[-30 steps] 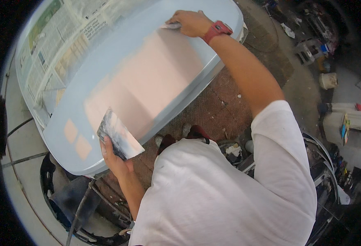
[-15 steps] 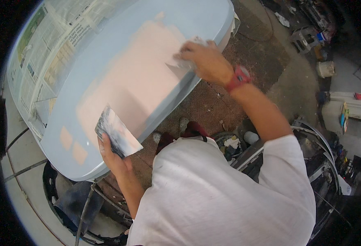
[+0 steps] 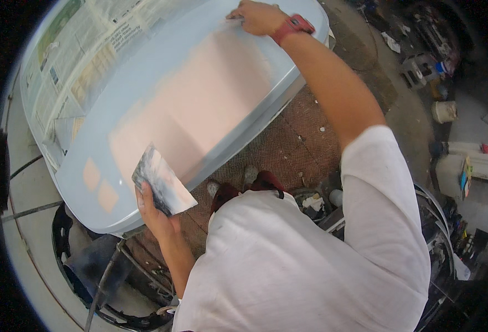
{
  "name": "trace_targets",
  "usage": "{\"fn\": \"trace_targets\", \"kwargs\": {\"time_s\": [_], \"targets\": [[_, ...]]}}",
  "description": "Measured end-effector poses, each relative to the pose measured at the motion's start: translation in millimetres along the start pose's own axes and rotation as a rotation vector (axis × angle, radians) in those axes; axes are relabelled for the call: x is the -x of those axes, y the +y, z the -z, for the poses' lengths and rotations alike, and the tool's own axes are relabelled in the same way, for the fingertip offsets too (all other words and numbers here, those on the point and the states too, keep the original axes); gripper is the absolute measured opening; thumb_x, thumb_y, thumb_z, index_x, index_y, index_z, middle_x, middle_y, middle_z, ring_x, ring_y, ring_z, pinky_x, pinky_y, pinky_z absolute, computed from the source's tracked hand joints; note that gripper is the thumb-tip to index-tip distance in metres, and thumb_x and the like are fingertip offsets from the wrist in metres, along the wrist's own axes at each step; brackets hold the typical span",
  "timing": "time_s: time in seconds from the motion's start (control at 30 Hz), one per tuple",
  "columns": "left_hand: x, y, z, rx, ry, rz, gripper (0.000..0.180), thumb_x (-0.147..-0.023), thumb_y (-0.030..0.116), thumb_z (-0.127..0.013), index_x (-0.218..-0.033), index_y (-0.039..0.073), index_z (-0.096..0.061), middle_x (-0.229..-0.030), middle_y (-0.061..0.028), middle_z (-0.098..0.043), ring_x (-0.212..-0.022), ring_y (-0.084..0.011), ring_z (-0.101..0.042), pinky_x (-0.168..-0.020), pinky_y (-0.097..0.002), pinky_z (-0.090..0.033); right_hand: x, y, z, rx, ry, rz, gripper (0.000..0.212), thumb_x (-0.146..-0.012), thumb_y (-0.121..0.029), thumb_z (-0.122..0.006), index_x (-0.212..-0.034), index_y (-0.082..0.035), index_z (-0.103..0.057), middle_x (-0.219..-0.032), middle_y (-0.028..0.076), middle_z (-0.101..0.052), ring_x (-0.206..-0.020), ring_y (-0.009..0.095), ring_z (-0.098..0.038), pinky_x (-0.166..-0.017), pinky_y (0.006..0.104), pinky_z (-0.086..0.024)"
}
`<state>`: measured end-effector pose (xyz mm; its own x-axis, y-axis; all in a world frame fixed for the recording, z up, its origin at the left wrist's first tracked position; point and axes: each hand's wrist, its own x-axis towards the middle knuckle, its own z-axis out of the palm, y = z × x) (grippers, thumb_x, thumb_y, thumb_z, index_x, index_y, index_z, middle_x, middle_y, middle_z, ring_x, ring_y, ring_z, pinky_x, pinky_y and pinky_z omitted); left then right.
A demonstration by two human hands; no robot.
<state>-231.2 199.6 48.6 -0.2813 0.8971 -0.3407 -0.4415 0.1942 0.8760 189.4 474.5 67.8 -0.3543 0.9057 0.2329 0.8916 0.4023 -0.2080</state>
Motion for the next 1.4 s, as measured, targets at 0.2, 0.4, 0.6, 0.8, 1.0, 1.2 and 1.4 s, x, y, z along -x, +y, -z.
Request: {"fn": "trace_targets", "kwargs": {"time_s": [0.2, 0.4, 0.6, 0.8, 1.0, 1.2, 1.4], "targets": [[8, -7, 9, -0.006, -0.017, 0.007, 0.05, -0.109, 0.024, -0.058, -0.151, -0.001, -0.047, -0.139, -0.0141, -0.06, -0.123, -0.0241, -0.063, -0.102, -0.0387, -0.054, -32, -23, -8, 0.065, -0.141, -0.05, 0.042, -0.084, -0.009, -0.057, -0.121, -0.016, -0.077, -0.115, 0.017, -0.072, -0.111, 0.037, -0.068, -0.097, 0.0457, -0.054], [2, -8, -15, -0.027, -0.047, 0.037, 0.05, -0.108, 0.027, -0.06, -0.148, -0.001, -0.049, -0.134, -0.0137, -0.063, -0.12, -0.0237, -0.065, -0.101, -0.038, -0.055, 71, -81, 6, 0.09, -0.308, -0.075, 0.057, -0.08, -0.002, -0.058, -0.131, -0.023, -0.073, -0.128, 0.002, -0.065, -0.112, 0.03, -0.068, -0.095, 0.0521, -0.053], [-19, -15, -56, 0.023, -0.208, -0.017, 0.042, -0.11, 0.022, -0.057, -0.146, 0.0, -0.05, -0.134, -0.0128, -0.063, -0.12, -0.0223, -0.064, -0.101, -0.0375, -0.055, 193, -129, 23, 0.019, -0.251, -0.148, 0.059, -0.078, 0.001, -0.069, -0.131, -0.024, -0.072, -0.132, 0.003, -0.063, -0.129, 0.026, -0.058, -0.104, 0.0575, -0.04], [-41, -35, -98, 0.087, -0.215, -0.083, 0.032, -0.11, 0.021, -0.056, -0.138, 0.005, -0.055, -0.128, -0.0092, -0.065, -0.114, -0.0196, -0.065, -0.099, -0.0361, -0.054, 194, -167, 66, -0.116, -0.172, -0.101, 0.061, -0.079, 0.005, -0.068, -0.135, -0.02, -0.069, -0.139, 0.01, -0.058, -0.133, 0.033, -0.056, -0.109, 0.0562, -0.042], [-32, -32, -137, 0.197, -0.331, 0.028, 0.03, -0.111, 0.021, -0.055, -0.135, 0.004, -0.056, -0.125, -0.0087, -0.066, -0.112, -0.0189, -0.065, -0.099, -0.0358, -0.054, 195, -228, 38, -0.5, 0.14, 0.183, 0.063, -0.087, 0.001, -0.066, -0.146, -0.017, -0.054, -0.144, 0.026, -0.046, -0.137, 0.051, -0.048, -0.114, 0.0535, -0.045], [-33, -28, -138, 0.02, -0.331, -0.121, 0.031, -0.111, 0.023, -0.055, -0.134, 0.002, -0.057, -0.121, -0.0098, -0.067, -0.11, -0.0184, -0.065, -0.097, -0.0344, -0.053, 189, -171, 62, 0.05, -0.021, 0.014, 0.057, -0.092, -0.006, -0.058, -0.147, -0.018, -0.052, -0.149, 0.019, -0.047, -0.145, 0.046, -0.044, -0.112, 0.061, -0.043], [-13, -6, -140, -0.386, -0.207, -0.438, 0.033, -0.11, 0.023, -0.057, -0.135, 0.0, -0.057, -0.121, -0.0111, -0.067, -0.109, -0.0175, -0.064, -0.094, -0.0324, -0.053, 189, -197, 53, 0.071, -0.096, 0.146, 0.063, -0.088, -0.003, -0.057, -0.146, -0.03, -0.059, -0.152, 0.014, -0.049, -0.15, 0.038, -0.041, -0.113, 0.0773, -0.031]]}}
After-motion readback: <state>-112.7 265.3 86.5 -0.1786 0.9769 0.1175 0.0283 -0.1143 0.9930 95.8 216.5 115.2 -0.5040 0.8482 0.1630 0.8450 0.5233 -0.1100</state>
